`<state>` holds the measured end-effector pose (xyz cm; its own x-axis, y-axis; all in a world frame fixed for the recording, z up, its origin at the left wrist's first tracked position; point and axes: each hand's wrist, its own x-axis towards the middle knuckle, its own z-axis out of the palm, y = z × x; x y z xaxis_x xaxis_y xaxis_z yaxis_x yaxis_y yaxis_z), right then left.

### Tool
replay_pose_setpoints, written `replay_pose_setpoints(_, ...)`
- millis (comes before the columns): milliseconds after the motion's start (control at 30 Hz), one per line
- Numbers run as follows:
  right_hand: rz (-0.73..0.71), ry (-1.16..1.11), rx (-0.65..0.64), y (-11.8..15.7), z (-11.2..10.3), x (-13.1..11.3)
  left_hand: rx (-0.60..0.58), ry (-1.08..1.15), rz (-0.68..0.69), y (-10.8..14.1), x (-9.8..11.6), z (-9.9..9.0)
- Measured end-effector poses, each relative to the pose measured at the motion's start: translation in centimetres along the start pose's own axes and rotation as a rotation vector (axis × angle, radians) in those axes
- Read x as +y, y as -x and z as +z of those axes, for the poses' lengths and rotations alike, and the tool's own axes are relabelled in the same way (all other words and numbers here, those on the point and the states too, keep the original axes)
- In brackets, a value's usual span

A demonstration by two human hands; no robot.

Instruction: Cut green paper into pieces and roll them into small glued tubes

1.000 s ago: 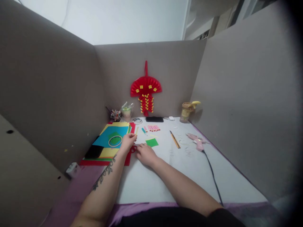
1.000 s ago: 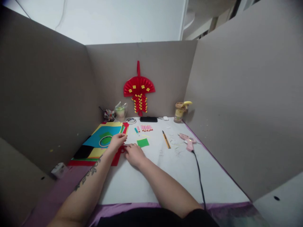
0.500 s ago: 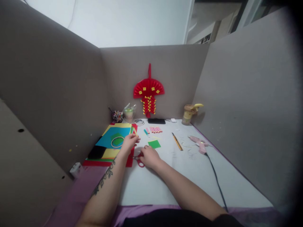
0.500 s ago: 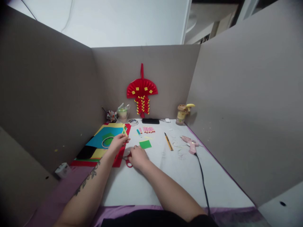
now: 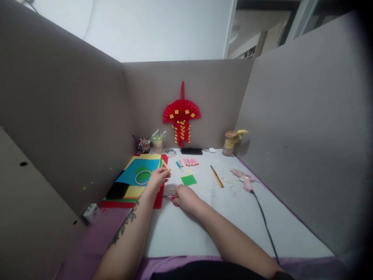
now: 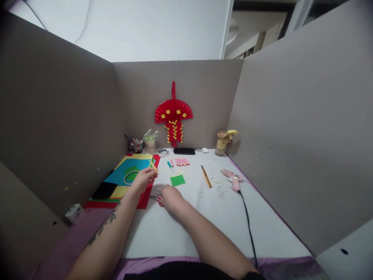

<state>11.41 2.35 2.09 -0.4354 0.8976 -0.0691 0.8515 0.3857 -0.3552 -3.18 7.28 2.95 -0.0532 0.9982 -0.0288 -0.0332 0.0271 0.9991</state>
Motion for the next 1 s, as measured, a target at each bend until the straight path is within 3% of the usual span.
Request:
replay_pose_setpoints(233, -0.064, 0.038, 0.094, -0.6, -0.2, 2.3, -0.037, 0.032, 0.142, 0.1, 0.1, -0.1)
replay_pose_setpoints(367, 0.164, -0.214, 0.283, -1.3, -0.7, 4.2, -0.005, 0.018, 0.209, 0.6, 1.0, -0.1)
replay_pose_setpoints(433, 0.194, -0.426, 0.322, -1.4, -0.9, 4.9, 0.013, 0.018, 0.224, 1.0, 1.5, -0.1)
replay_pose_setpoints(533, 0.068, -0.727, 0.133, -1.2, -1.0, 5.0, 0.051, 0.021, 0.219, 1.3, 1.9, -0.1)
replay_pose_setpoints(633, -0.021, -0.825, -0.067, -1.0, -0.9, 4.5, 0.051, -0.034, 0.233, 1.6, 2.0, 0.1)
replay_pose_setpoints(1000, -0.093, -0.826, -0.167, -1.0, -0.2, 4.5, 0.031, -0.096, 0.276, 2.7, 2.5, 1.0)
